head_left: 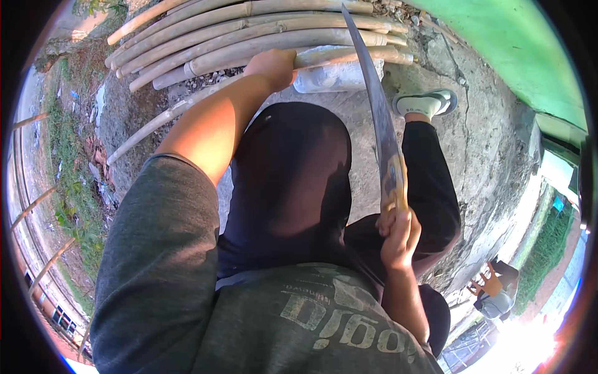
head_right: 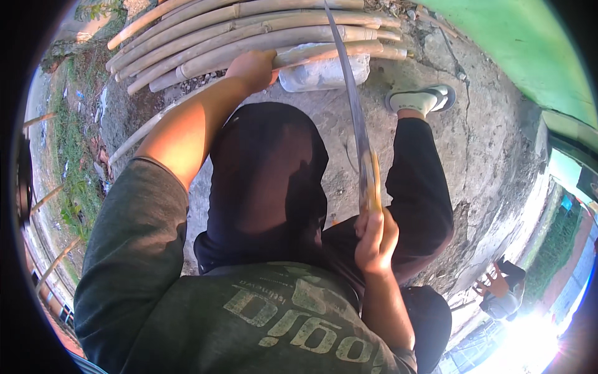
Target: The recorder uses a hand saw to cut through a bamboo pole on the ground.
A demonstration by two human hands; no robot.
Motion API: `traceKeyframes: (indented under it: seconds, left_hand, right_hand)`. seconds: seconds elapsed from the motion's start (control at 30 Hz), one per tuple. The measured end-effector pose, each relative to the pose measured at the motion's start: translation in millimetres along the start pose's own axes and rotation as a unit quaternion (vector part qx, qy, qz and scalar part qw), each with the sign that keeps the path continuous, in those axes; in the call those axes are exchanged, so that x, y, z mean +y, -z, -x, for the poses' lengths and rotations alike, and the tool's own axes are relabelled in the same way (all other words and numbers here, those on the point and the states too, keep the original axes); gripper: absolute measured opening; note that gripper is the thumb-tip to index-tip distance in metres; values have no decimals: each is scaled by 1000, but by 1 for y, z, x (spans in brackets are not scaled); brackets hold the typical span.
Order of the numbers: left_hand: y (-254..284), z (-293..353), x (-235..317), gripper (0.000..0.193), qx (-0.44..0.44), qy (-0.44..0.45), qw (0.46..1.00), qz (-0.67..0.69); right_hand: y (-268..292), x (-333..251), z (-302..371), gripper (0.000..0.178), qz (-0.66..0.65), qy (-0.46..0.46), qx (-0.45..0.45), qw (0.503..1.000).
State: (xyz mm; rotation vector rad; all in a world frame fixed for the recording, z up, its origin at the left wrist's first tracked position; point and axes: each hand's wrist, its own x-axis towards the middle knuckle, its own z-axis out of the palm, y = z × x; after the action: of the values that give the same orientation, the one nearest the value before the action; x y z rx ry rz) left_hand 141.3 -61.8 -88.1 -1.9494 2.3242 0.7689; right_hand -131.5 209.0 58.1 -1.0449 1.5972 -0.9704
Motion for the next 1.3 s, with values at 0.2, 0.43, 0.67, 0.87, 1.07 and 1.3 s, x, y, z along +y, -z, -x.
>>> traceKeyframes:
  seconds: [0.2,0.43,0.67,0.87,1.07,1.3]
  left_hand:
    - [-2,-14,7,26,20,-1,999,26]
    - [-8,-17,-3,27,24,-2,1000,-5]
    - [-9,-13,10,27,13,-10,1000,-11]
    - [-2,-16,-1,29,0,5,1000,-5]
    - [-6,1,-4,31,25,-5,1000,-14]
    - [-9,-14,2,25,0,-14,1000,-23]
  right_hand:
    - [-50,0,-116,47,202,109,-16,973]
    - [13,17,-8,52,3,4,-13,1000]
    - [-25,-19,-110,46,52,-5,-27,998]
    - [7,-2,-60,48,31,6,-36,999]
    - [0,-6,-30,52,-1,-18,-15,1000]
    - [-21,-26,-101,46,-29,-26,-24,999]
